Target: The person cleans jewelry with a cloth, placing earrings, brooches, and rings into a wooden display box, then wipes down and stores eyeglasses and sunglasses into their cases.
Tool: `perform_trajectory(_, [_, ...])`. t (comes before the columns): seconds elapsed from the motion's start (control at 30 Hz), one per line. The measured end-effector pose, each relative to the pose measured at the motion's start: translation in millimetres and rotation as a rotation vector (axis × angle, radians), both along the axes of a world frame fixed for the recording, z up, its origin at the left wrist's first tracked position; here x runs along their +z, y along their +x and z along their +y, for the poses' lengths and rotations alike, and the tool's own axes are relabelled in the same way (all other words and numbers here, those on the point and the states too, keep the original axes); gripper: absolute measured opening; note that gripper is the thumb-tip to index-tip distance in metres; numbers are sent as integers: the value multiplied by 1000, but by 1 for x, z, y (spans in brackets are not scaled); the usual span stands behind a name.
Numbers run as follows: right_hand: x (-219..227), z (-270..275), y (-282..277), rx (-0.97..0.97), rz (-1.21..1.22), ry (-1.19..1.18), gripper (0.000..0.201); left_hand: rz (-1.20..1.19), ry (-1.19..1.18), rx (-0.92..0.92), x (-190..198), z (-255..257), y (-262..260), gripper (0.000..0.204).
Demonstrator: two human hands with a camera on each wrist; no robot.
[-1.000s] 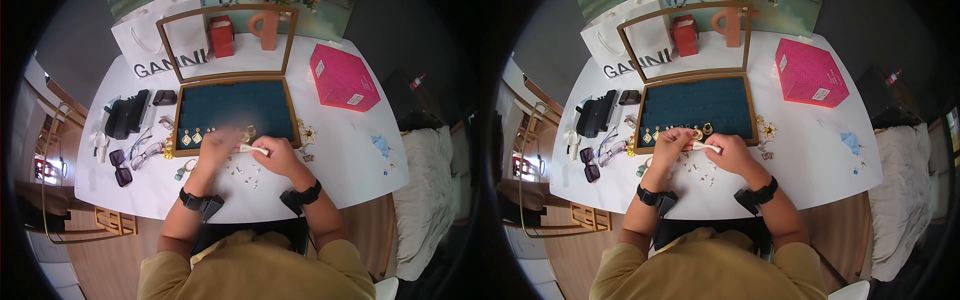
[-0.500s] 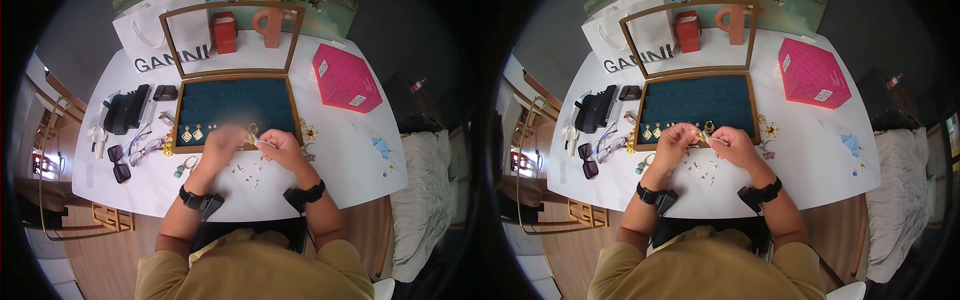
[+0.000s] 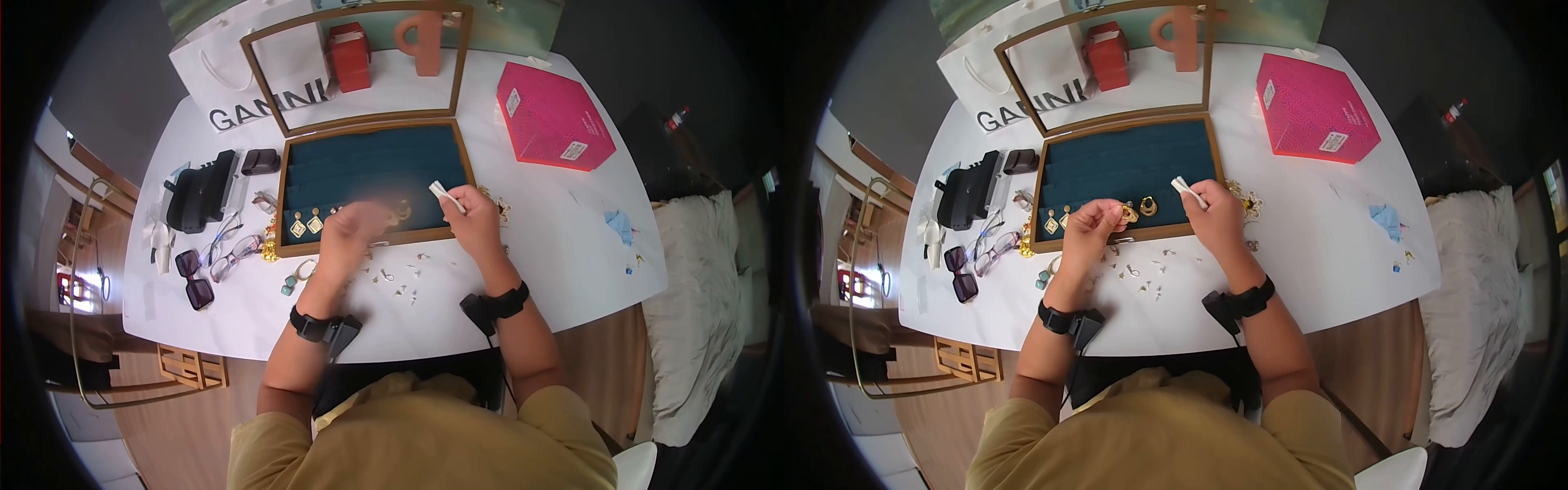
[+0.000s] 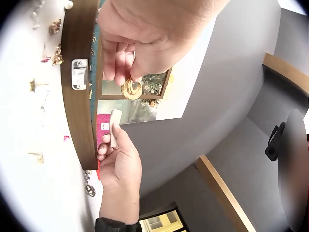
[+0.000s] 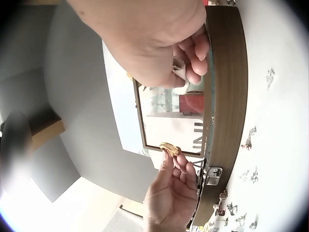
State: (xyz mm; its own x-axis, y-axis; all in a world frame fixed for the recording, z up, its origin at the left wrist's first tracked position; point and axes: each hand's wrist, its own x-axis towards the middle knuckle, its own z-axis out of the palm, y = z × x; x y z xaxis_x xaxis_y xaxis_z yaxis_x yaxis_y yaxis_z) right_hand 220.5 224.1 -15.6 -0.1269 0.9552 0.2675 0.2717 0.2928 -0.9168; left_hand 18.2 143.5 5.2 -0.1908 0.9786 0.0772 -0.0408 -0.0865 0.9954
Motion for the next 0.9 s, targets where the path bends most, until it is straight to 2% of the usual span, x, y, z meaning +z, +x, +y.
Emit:
perform_trajectory(0.2, [-7,8,0,-59,191,-66,14,98,68,-15,0,8,12,14])
perform_trajectory(0.3, [-8,7,0,-52,225,-77,14,487,46,-12,11,22,17,14])
perform_trajectory(0.33, [-9,8,0,-54,223,-77,14,545,75,-7,8,31,19,16])
perform_trajectory(0.43, [-8,8,0,-45,233,-94,14,824,38,-117,17,56,26,15])
perform_trajectory(0.47, [-7,8,1,-41,238,-103,14,992,96,-168,22,60,29,15])
perform_trajectory(0.57, [-7,8,1,-50,227,-68,15,1231,102,-179,19,75,37,16])
perform_trajectory(0.67, [-4,7,1,-46,217,-106,16,1186,-105,-196,17,82,37,18])
perform_trajectory(0.77, [-7,8,0,-39,235,-89,16,1169,-154,-182,17,84,38,18])
perform_trajectory(0.87, [-8,9,0,-42,230,-89,15,1191,-77,-142,3,88,34,16])
perform_trajectory(0.9, [-7,8,0,-42,221,-97,15,1163,-4,-80,3,86,34,15])
